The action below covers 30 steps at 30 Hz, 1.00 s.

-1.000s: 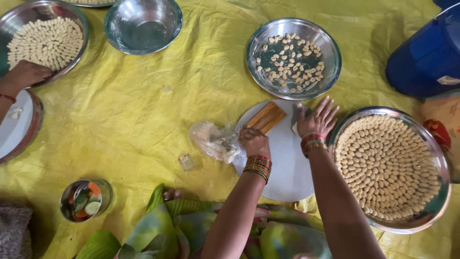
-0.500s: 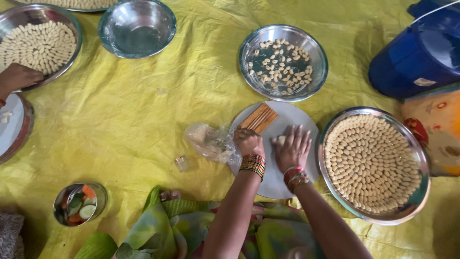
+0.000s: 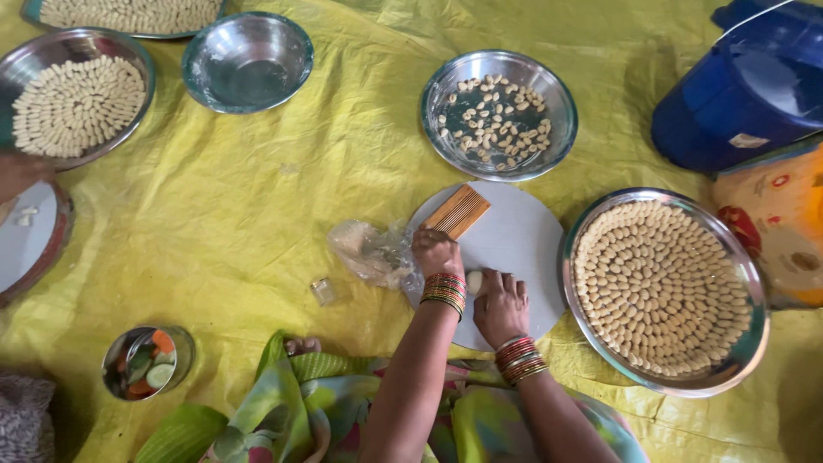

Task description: The person takes small pieces of dough from a plastic bag, rolls them into balls, and presses them onto a wooden ridged tool to create textured shapes. The shaped snacks are placed into a metal bowl.

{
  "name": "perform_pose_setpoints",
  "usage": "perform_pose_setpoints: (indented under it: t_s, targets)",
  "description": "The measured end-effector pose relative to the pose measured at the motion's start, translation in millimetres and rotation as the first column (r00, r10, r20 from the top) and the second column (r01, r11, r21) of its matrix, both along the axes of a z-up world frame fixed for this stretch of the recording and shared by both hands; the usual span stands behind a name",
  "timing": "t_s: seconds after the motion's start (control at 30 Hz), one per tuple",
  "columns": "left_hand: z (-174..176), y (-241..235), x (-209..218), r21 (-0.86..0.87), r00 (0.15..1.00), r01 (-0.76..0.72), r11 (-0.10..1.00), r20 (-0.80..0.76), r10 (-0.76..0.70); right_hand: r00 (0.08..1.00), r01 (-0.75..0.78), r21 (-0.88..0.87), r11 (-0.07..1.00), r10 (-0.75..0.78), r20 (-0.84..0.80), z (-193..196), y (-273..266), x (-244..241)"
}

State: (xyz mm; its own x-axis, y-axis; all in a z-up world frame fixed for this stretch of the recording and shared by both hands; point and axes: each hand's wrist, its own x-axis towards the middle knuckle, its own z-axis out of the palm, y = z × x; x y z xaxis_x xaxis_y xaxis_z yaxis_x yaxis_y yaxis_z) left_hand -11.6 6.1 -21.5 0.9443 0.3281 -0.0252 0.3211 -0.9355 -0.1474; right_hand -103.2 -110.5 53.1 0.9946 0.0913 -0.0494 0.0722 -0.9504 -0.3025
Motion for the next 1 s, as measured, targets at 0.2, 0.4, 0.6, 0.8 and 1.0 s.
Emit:
perform_pose_setpoints:
  t_s: [0.2, 0.4, 0.6, 0.8, 1.0]
  targets:
    - [-8.8, 2.3, 2.9, -0.033, 0.999, 0.005, 0.999, 0.036, -0.004, 0.978, -0.099, 0.099, 0.990, 0.115, -0.173, 29.4, -35.0, 29.4]
    - [9.4, 0.8, -3.7, -0.091, 0.994, 0.060, 0.994, 0.092, -0.052, 0.956, -0.138, 0.074, 0.988, 0.152, -0.252, 30.4, -32.4, 39.9]
    - [27.5, -10.4, -25.0, -0.143, 0.976, 0.202, 0.969, 0.115, -0.187, 0.980, -0.041, 0.411, 0.911, 0.116, -0.160, 25.0, -63.4, 60.3]
    - [35.0, -2.3, -69.2, -0.266, 0.922, 0.328, 0.907, 0.301, -0.245, 0.982, 0.166, 0.887, 0.431, -0.154, -0.109, 6.0, -74.2, 76.4]
    - [76.5, 26.0, -96.5, -0.887, 0.940, 0.158, 0.434, 0.270, 0.209, 0.986, 0.111, 0.960, 0.258, 0.090, -0.139, 6.9, -66.8, 80.3]
